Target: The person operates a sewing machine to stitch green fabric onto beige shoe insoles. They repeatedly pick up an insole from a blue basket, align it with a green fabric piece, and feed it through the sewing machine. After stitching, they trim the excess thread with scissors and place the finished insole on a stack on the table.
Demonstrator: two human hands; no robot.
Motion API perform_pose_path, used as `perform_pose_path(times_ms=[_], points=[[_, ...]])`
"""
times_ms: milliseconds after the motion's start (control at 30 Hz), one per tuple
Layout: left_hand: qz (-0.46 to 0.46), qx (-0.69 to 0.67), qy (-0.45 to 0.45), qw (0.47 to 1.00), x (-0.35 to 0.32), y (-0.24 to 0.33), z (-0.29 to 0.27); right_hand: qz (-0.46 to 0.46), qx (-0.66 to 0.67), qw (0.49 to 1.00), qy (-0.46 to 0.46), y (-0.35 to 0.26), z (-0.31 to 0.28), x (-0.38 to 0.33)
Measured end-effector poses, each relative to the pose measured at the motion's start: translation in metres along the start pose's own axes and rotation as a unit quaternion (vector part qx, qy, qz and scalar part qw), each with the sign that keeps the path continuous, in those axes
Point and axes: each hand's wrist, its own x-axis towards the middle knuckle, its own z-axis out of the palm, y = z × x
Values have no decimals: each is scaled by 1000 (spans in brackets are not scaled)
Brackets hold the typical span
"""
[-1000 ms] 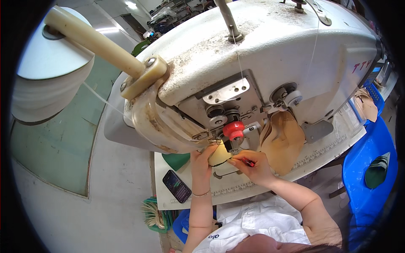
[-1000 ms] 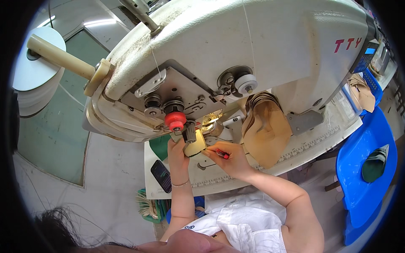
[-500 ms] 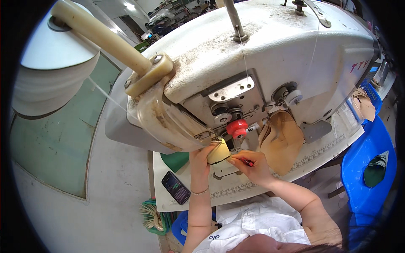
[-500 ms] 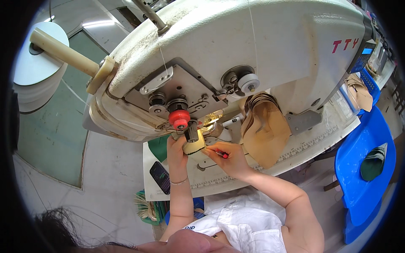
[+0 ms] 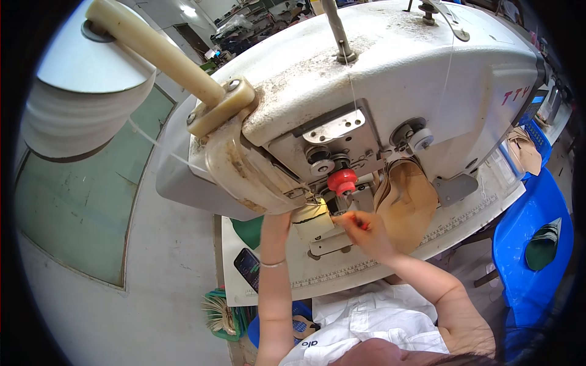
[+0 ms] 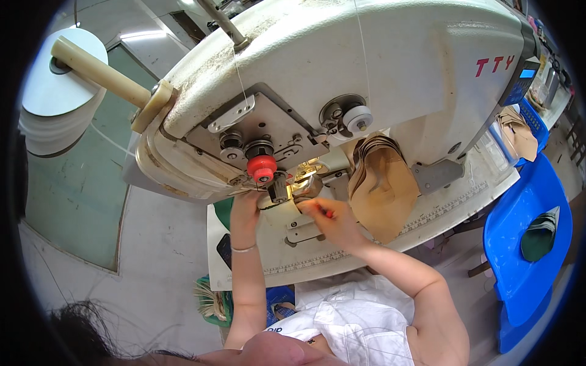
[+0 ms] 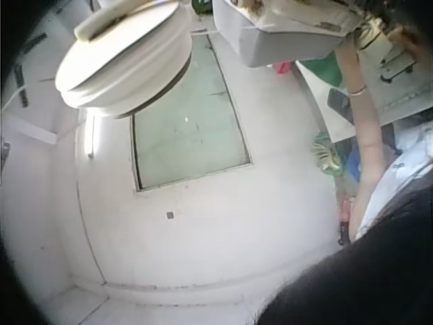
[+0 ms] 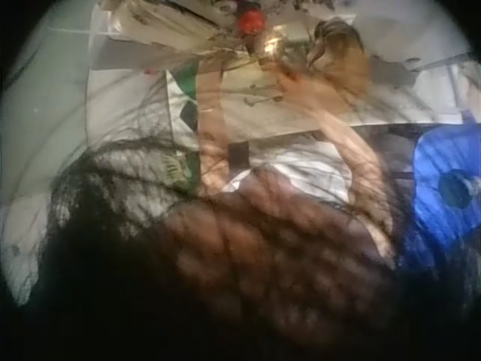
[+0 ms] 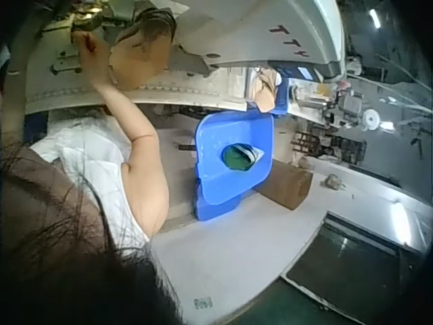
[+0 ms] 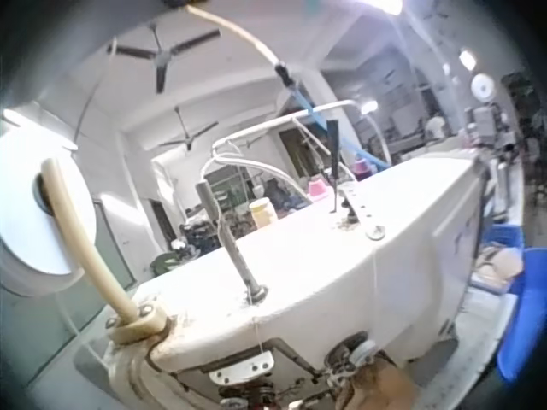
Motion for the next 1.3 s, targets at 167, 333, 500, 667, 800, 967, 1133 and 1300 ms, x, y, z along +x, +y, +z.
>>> perform_pose_path(times_ms=[167,333,500,667,800,967,1133,1300], points=[[113,167,132,971,32,38,-51,92,-49,993,-51,5,-65,35],[62,-2,100,993,104,80,-21,253,45,931,-258,-19,-84,91],[8,-78,89,993,125,72,-10,155,-159,942,-253,-58,-70,98],[6,-105,101,989,89,68,-24,172,-327,905,-212,-70,-52,114],[16,-132,85,988,91,79,-8,50,-337,916,-210,22,-76,171],[35,-178,98,979,96,82,-10,125,-49,982,-130,-4,-63,137],[110,-230,123,959,87,104,-20,84,-153,973,-153,-15,-65,119],[229,-152,244,930,-17,114,-100,135,-64,988,-47,-5,-71,91]])
